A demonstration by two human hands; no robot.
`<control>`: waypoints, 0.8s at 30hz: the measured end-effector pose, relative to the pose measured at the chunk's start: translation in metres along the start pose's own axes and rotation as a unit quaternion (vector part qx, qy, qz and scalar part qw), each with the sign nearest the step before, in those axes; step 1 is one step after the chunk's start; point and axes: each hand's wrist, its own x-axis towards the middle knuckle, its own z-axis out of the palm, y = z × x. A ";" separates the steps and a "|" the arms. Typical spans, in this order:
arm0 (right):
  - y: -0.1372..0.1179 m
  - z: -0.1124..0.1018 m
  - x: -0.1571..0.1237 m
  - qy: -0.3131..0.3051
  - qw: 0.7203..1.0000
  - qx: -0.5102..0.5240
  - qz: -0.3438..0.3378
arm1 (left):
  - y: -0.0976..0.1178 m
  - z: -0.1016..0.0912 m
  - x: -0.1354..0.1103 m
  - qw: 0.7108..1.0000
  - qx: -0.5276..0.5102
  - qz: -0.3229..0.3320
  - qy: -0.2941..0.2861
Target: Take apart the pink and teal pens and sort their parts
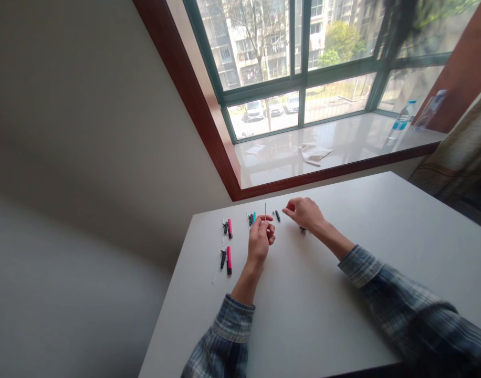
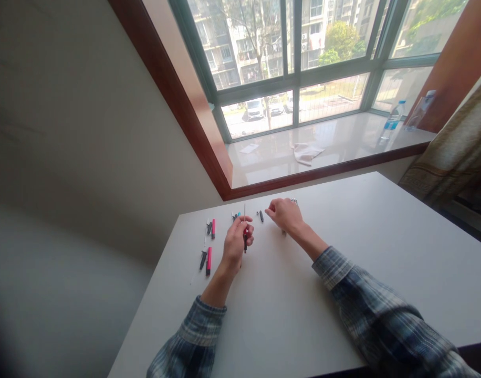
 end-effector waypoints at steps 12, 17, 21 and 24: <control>-0.005 0.012 0.003 -0.052 0.995 -0.081 -0.002 | 0.001 0.008 -0.010 1.000 -0.009 -0.009 -0.016; -0.005 0.007 0.004 -0.043 0.996 -0.077 -0.023 | 0.000 0.006 -0.010 1.000 -0.013 -0.013 -0.011; -0.003 0.005 0.006 -0.045 0.996 -0.073 -0.027 | -0.003 0.005 -0.011 1.000 -0.016 -0.016 -0.012; -0.003 0.005 0.006 -0.066 0.995 -0.066 -0.029 | -0.005 0.003 -0.011 1.000 -0.010 -0.014 -0.012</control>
